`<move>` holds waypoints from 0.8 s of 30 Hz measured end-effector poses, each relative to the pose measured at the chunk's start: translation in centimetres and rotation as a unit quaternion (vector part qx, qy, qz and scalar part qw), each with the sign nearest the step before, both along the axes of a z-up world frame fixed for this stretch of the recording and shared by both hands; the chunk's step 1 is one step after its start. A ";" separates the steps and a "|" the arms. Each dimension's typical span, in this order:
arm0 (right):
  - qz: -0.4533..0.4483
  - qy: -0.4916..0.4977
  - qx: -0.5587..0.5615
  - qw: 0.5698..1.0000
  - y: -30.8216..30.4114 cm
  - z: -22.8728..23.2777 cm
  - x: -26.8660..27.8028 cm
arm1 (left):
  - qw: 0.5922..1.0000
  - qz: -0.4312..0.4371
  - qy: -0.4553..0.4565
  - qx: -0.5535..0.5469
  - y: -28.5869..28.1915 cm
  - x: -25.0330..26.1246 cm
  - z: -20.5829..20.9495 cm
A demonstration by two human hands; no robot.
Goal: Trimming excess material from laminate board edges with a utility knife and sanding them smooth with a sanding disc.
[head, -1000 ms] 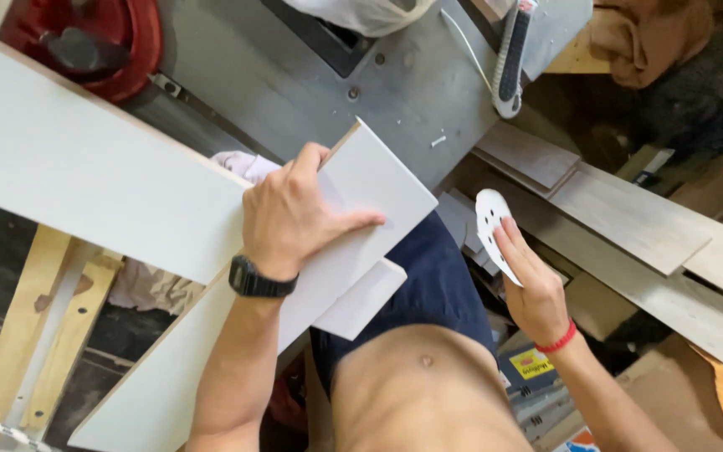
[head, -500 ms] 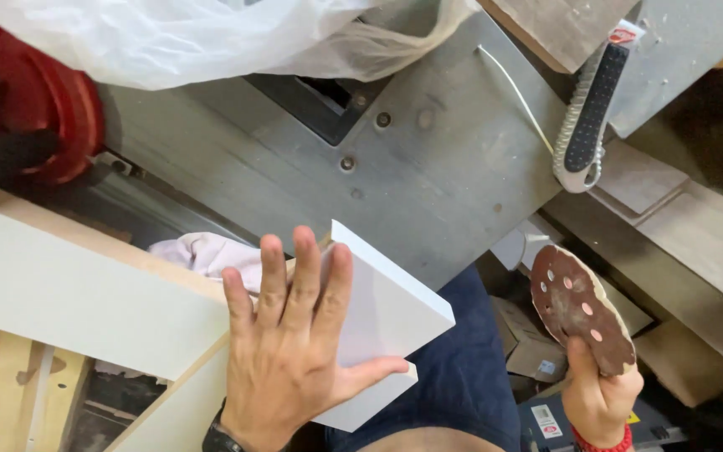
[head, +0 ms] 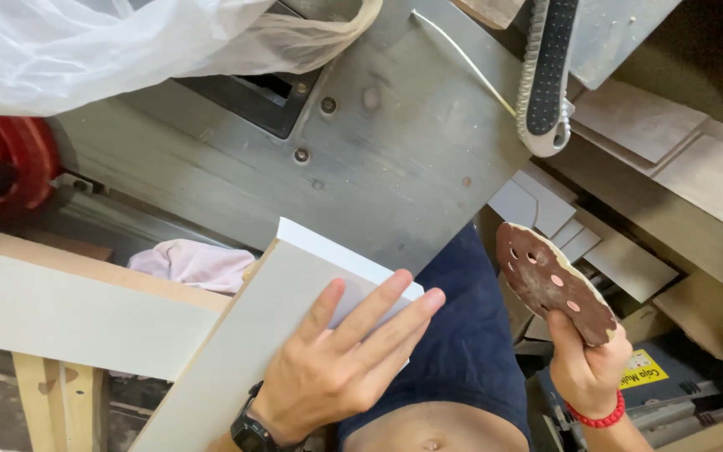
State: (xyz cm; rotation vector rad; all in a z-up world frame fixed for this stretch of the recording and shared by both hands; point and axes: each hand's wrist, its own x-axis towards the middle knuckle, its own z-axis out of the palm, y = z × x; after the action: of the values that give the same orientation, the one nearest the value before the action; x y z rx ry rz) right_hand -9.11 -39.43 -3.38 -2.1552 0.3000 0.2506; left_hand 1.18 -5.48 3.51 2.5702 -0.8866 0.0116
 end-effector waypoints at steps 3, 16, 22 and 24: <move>-0.006 -0.045 -0.067 0.997 -0.1 -0.2 -0.6 | 0.994 -0.051 0.039 -0.093 0.3 0.2 0.4; 0.025 -0.179 0.133 0.975 10.5 -0.2 15.5 | 0.964 0.232 -0.131 -0.017 -6.8 -1.5 -4.4; 0.083 -0.157 0.126 0.976 12.7 1.7 16.3 | 0.948 0.263 -0.175 -0.028 -7.1 -2.0 -3.9; 0.124 -0.181 -0.064 0.974 12.1 4.1 15.4 | 0.955 0.246 -0.146 -0.084 -6.4 -2.7 -1.2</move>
State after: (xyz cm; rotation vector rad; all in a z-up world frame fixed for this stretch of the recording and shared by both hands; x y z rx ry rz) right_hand 6.27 -27.32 0.69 -2.3137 -0.1661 -0.0257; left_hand -1.56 -11.88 2.28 2.5934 -0.2952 0.5971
